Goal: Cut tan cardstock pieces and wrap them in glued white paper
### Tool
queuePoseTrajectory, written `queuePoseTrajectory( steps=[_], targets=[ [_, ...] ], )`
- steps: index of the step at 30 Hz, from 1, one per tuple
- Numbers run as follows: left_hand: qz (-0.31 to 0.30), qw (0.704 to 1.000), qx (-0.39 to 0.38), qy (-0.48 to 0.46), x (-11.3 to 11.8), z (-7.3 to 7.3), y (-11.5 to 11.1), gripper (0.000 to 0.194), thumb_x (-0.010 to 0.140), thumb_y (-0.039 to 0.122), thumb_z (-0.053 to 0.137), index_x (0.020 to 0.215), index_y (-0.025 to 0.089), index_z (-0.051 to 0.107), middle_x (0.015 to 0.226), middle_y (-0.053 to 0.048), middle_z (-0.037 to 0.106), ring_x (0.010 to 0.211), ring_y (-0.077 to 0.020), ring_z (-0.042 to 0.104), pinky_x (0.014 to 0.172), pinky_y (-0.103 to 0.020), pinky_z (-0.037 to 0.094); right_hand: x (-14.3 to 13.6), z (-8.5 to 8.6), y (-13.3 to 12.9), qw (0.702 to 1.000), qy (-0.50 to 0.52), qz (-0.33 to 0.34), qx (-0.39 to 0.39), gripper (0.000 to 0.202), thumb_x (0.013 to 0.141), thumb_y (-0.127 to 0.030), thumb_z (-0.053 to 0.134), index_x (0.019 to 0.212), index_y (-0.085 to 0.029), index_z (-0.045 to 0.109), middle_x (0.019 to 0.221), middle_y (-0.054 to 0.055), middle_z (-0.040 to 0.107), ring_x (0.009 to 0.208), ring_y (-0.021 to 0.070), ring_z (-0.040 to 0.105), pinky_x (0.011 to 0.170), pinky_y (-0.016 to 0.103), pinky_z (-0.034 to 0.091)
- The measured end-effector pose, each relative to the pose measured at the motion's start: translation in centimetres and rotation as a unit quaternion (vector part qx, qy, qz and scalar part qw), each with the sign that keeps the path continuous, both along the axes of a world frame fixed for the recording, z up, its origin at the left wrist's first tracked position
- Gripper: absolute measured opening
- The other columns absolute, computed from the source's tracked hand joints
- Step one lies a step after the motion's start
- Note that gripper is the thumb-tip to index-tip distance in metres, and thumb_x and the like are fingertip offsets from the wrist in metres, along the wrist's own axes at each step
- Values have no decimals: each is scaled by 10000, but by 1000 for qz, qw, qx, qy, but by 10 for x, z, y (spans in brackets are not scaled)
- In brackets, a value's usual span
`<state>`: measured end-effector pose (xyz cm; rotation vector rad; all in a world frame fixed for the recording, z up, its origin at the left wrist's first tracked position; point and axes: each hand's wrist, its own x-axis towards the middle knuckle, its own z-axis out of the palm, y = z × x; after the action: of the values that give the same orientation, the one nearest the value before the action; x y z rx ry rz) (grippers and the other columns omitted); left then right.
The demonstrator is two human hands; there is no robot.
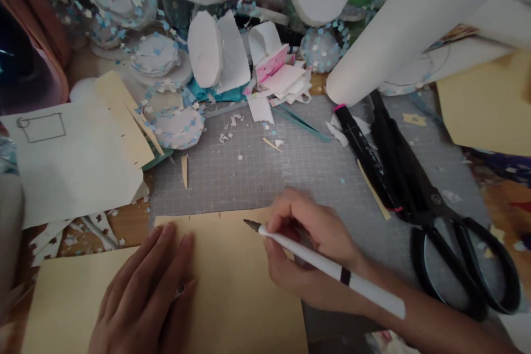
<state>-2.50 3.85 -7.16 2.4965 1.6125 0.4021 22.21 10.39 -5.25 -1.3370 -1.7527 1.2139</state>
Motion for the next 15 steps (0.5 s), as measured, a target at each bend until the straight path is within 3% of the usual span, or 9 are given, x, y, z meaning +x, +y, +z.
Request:
queuePoseTrajectory(
  steps=[6,9,15],
  targets=[
    [8,1000,-3,3,0,-1,0,620,853,141,581,1440,153,383,1422,-155,461,1329,-296,408,1096,-387,305,-4,-9,-5,997,-31,-21,69,185,775,-92,557,810,-239,451,701,-27,530,513,80,486,409,183,358],
    [6,1000,-2,2,0,-1,0,624,848,143,586,1440,152,387,1421,-156,464,1325,-295,413,1100,-385,301,-6,-9,-3,997,-38,-25,67,189,768,-79,547,799,-235,445,685,-43,514,460,51,418,388,165,327],
    [9,1000,-3,1,0,-1,-1,637,844,136,592,1444,159,380,1426,-148,460,1331,-289,408,1105,-377,297,-7,-8,-1,994,-74,-22,78,203,728,-66,551,769,-232,442,638,-50,516,464,61,437,401,173,337]
  ],
)
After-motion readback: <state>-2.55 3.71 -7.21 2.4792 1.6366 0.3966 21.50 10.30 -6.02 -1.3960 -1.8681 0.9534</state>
